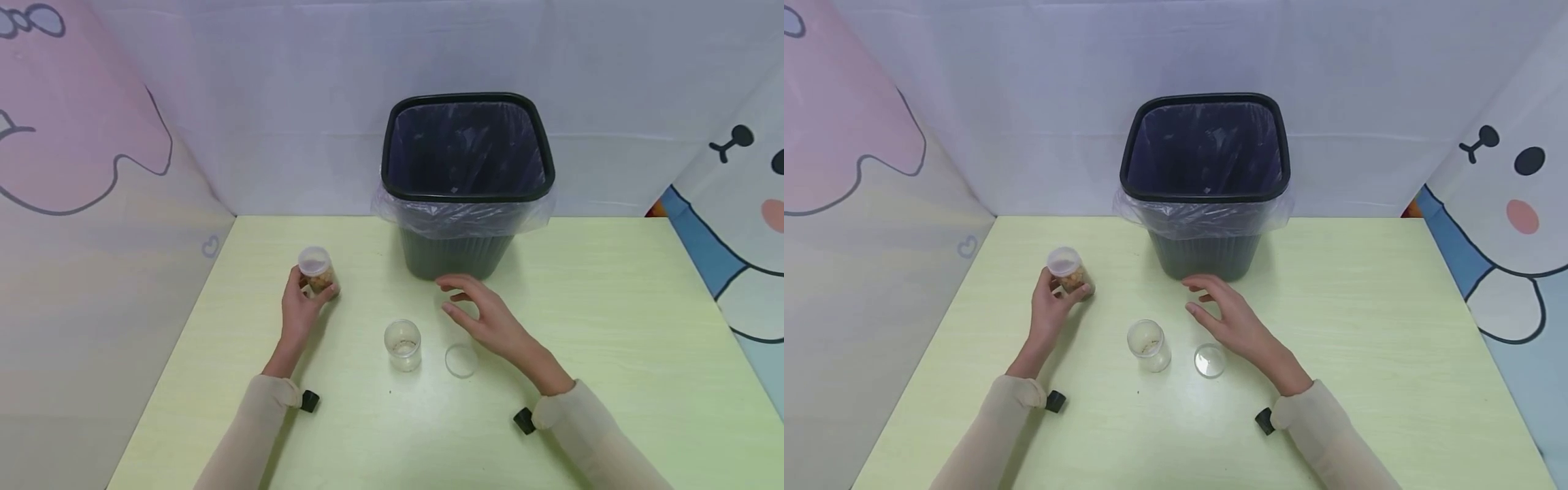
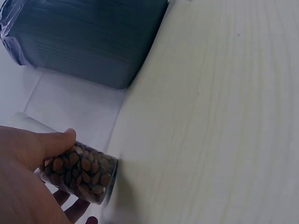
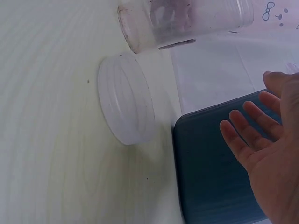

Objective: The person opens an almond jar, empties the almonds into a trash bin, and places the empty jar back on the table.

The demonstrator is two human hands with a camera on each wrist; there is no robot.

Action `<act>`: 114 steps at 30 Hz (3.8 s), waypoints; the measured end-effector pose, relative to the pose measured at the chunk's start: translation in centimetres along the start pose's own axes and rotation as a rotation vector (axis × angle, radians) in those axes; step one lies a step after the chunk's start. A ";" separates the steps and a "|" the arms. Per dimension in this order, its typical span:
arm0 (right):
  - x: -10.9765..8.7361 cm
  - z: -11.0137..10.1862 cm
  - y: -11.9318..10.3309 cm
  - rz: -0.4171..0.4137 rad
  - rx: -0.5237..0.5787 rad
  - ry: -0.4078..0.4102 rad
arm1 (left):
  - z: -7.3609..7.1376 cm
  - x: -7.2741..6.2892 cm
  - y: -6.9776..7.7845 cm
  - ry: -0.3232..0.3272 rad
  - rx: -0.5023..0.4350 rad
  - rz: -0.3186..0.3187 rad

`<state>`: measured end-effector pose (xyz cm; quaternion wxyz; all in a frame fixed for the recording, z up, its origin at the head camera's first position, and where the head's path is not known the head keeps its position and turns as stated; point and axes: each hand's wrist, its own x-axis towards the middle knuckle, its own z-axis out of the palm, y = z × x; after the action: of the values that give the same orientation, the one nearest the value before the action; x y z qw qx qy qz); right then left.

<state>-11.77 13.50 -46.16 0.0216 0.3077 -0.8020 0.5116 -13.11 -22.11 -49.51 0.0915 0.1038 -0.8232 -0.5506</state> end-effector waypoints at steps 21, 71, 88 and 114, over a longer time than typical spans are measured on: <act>1.9 1.4 -0.3 0.032 0.054 -0.017 | 3.5 -1.8 1.5 -0.106 0.290 0.455; 2.0 3.5 -0.2 0.085 0.055 0.139 | 6.6 -1.4 4.8 -0.294 0.449 0.782; 1.6 3.8 1.3 -0.193 -0.110 0.130 | 6.1 -0.6 5.1 -0.418 0.392 0.700; 1.7 4.0 0.2 0.082 -0.168 0.146 | 6.9 -1.0 5.0 -0.333 0.564 0.800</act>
<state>-12.13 9.45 -47.64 0.0845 0.2336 -0.8503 0.4641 -14.32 -13.88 -47.54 0.1310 -0.2877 -0.9183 -0.2384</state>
